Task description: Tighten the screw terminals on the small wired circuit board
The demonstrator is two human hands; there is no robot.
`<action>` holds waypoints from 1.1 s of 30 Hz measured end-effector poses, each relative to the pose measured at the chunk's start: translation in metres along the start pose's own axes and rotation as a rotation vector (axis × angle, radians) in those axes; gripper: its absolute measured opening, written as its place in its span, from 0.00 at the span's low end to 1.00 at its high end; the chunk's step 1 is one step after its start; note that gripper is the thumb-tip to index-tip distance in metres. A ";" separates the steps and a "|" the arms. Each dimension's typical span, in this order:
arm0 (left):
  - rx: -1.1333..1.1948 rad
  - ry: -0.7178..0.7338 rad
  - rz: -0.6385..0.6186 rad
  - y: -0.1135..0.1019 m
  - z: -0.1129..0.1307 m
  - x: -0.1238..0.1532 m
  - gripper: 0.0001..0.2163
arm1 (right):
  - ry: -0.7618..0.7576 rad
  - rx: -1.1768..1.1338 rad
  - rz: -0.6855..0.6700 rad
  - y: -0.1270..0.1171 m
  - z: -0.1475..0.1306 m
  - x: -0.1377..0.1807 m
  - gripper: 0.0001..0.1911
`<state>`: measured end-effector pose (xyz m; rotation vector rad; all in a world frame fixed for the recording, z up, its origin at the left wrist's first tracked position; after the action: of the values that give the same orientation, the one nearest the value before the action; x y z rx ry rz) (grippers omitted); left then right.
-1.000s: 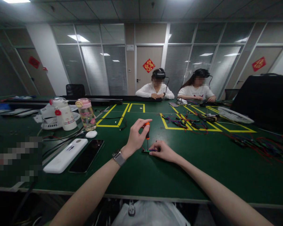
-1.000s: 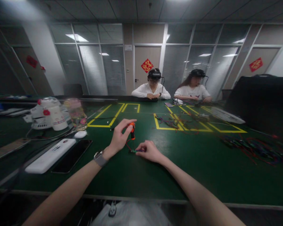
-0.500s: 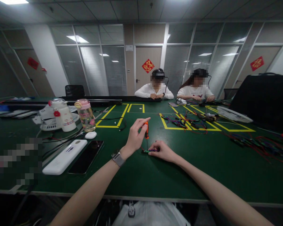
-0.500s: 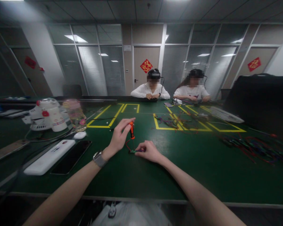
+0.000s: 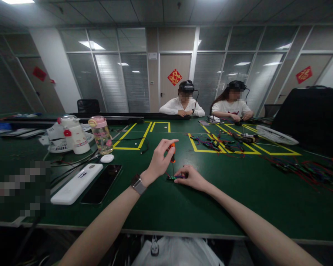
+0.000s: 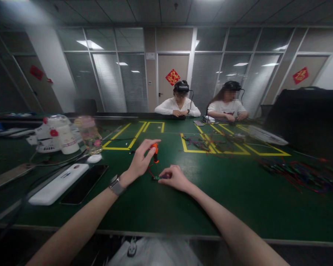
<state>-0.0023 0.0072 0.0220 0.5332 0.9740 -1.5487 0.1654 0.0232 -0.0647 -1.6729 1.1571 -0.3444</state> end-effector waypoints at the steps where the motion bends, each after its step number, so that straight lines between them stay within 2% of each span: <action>1: 0.039 -0.020 -0.008 0.000 -0.001 0.000 0.14 | -0.005 0.003 0.004 0.000 0.000 0.000 0.08; 4: 0.132 -0.076 -0.015 0.002 -0.003 -0.001 0.14 | -0.016 0.008 0.015 0.001 0.002 -0.001 0.08; 9: 0.067 -0.064 0.051 -0.002 -0.001 -0.003 0.07 | -0.032 0.032 0.008 0.001 0.003 -0.002 0.09; 12: 0.107 -0.098 0.007 -0.001 -0.002 -0.003 0.11 | -0.032 0.029 0.001 0.001 0.002 -0.002 0.09; 15: 0.245 -0.157 -0.044 0.001 -0.005 -0.003 0.16 | -0.034 0.030 -0.002 0.000 0.001 -0.002 0.08; 17: 0.301 -0.180 -0.037 0.002 -0.007 -0.003 0.16 | -0.035 0.033 0.003 0.000 0.001 -0.001 0.08; 19: 0.253 -0.160 0.004 0.002 -0.007 -0.003 0.15 | -0.028 0.028 0.007 0.000 0.000 -0.001 0.08; 23: -0.005 -0.041 0.148 -0.001 -0.003 -0.001 0.08 | -0.015 0.009 -0.006 0.000 0.001 -0.001 0.08; 26: -0.075 0.005 0.143 0.000 0.002 0.001 0.07 | -0.009 0.009 -0.004 0.000 0.001 -0.001 0.08; 30: 0.151 -0.070 0.043 0.005 0.001 0.001 0.15 | -0.020 0.002 -0.006 0.001 0.002 -0.001 0.08; 33: 0.264 -0.141 0.049 0.005 -0.003 -0.001 0.14 | -0.018 0.000 0.003 0.001 0.003 -0.001 0.08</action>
<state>0.0021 0.0104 0.0198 0.6176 0.6485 -1.6573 0.1660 0.0261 -0.0667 -1.6708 1.1456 -0.3268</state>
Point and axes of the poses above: each hand's wrist, its own x-axis away from the middle knuckle, its own y-axis out of the palm, z = x × y, the point moved 2 cm from there along -x, towards the middle knuckle, and after that the axes turned 11 degrees about x, right-handed, at the moved point
